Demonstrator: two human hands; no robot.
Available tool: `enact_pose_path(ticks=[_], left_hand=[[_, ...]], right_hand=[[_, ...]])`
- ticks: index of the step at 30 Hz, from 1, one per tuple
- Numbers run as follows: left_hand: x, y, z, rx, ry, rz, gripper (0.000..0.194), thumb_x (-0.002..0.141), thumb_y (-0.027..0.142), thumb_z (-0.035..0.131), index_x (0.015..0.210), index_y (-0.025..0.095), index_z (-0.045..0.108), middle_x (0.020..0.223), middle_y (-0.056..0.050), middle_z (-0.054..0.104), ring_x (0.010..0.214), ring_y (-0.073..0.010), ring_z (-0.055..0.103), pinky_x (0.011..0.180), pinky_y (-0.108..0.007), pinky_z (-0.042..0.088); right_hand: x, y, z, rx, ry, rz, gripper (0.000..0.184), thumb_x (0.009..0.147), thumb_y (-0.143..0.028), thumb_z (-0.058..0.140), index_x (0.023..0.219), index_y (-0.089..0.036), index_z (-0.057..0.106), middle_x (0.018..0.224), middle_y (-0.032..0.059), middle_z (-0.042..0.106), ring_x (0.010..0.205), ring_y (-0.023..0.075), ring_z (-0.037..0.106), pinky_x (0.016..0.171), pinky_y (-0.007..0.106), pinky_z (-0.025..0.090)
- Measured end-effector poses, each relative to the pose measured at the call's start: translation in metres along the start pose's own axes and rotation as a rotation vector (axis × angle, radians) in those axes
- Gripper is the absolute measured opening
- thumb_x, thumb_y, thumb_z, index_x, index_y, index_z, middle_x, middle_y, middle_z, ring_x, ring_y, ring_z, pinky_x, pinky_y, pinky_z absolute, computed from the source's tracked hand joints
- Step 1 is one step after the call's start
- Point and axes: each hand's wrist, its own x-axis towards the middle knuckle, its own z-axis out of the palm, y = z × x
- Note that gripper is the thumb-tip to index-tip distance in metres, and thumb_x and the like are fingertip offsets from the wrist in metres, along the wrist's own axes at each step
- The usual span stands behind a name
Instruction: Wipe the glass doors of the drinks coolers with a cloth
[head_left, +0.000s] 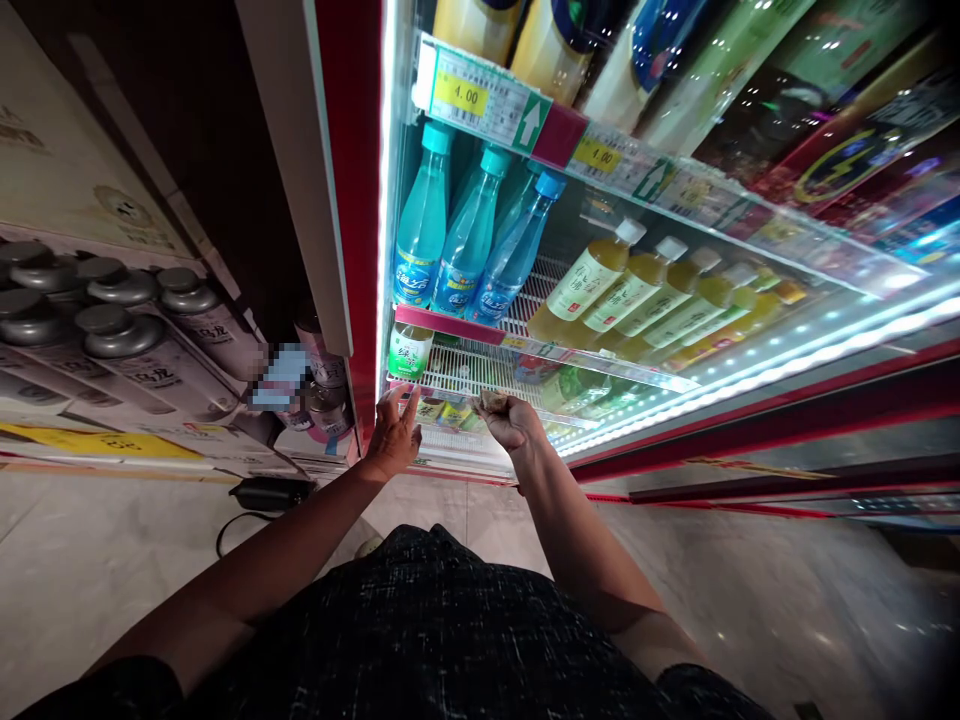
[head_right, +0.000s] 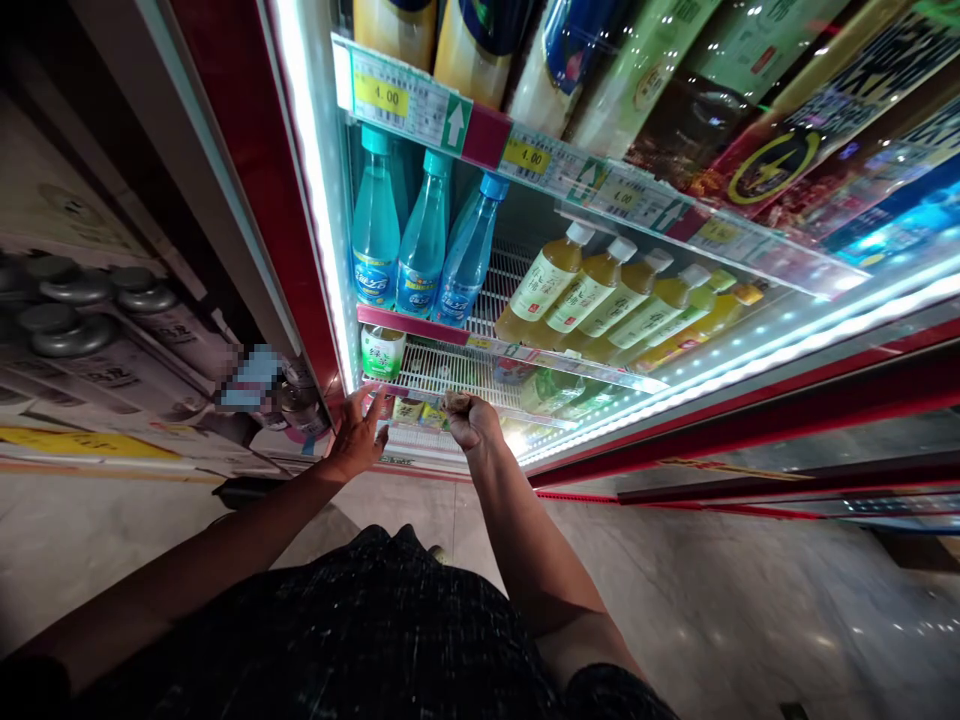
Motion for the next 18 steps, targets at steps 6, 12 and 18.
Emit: enact_pose_path(ticks=[6, 12, 18], left_hand=[[0.001, 0.004, -0.008, -0.007, 0.004, -0.091, 0.081, 0.084, 0.015, 0.061, 0.159, 0.016, 0.034, 0.155, -0.023, 0.030, 0.147, -0.0414, 0.034, 0.120, -0.059, 0.036], [0.001, 0.002, -0.014, 0.018, 0.028, -0.099, 0.080, 0.084, 0.013, 0.062, 0.159, 0.016, 0.034, 0.167, -0.023, 0.005, 0.156, -0.0453, 0.016, 0.124, -0.062, 0.027], [0.000, -0.003, -0.017, 0.033, 0.038, -0.061, 0.078, 0.084, 0.010, 0.061, 0.158, 0.020, 0.037, 0.170, -0.020, 0.004, 0.158, -0.0439, 0.012, 0.124, -0.062, 0.026]], right_hand=[[0.000, 0.008, 0.018, -0.004, 0.020, 0.159, 0.024, 0.066, 0.000, 0.046, 0.067, -0.024, 0.048, 0.057, -0.0048, 0.049, 0.060, 0.0151, 0.058, 0.063, 0.031, 0.059], [-0.005, 0.011, 0.033, 0.041, 0.014, 0.223, 0.023, 0.071, -0.004, 0.045, 0.073, -0.024, 0.055, 0.062, -0.0010, 0.057, 0.071, 0.0187, 0.065, 0.071, 0.037, 0.064], [-0.009, 0.029, 0.053, 0.070, 0.019, 0.318, 0.025, 0.072, 0.000, 0.043, 0.073, -0.022, 0.056, 0.068, 0.0029, 0.064, 0.070, 0.0169, 0.067, 0.064, 0.029, 0.064]])
